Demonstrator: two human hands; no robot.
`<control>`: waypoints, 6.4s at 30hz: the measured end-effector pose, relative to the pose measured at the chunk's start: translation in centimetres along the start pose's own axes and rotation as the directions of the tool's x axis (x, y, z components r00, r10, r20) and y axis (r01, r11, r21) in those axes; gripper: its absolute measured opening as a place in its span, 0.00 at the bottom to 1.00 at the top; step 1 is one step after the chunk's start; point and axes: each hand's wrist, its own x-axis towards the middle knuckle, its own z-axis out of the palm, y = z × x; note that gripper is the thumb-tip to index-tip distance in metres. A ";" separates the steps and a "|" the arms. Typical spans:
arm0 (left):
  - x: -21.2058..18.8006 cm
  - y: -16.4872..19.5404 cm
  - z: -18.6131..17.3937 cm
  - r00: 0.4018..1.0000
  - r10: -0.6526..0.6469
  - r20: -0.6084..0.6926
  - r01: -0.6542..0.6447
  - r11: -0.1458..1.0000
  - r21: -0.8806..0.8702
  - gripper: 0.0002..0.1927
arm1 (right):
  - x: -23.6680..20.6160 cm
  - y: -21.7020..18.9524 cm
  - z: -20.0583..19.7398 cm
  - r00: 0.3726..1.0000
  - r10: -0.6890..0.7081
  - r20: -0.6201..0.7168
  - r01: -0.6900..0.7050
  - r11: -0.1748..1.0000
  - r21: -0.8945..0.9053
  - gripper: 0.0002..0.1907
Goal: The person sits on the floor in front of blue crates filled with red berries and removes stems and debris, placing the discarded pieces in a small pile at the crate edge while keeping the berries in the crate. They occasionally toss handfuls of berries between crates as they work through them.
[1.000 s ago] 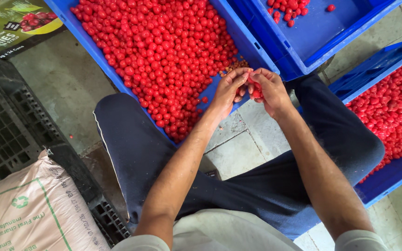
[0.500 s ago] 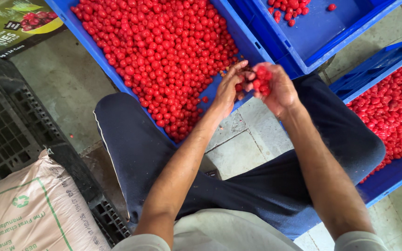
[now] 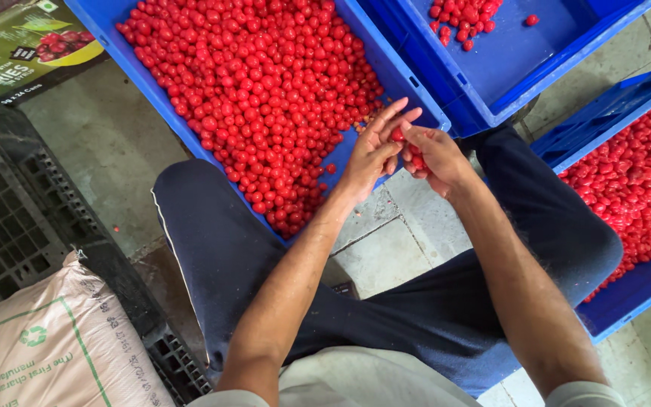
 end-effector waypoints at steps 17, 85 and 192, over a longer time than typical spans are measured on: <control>0.7 -3.7 -2.4 0.973 -0.062 -0.224 0.076 0.996 0.054 0.15 | 0.8 1.2 -0.3 0.982 -0.179 -0.068 0.176 0.983 -0.052 0.16; 0.0 -2.7 -0.6 0.966 0.083 -0.245 -0.030 0.976 0.214 0.12 | -0.1 0.0 0.5 0.983 -0.150 -0.104 0.147 0.989 -0.027 0.08; -9.8 0.7 -3.9 0.462 0.495 -0.736 -0.212 0.867 0.451 0.09 | 8.8 3.9 10.2 0.959 0.237 0.156 0.133 0.110 -0.985 0.17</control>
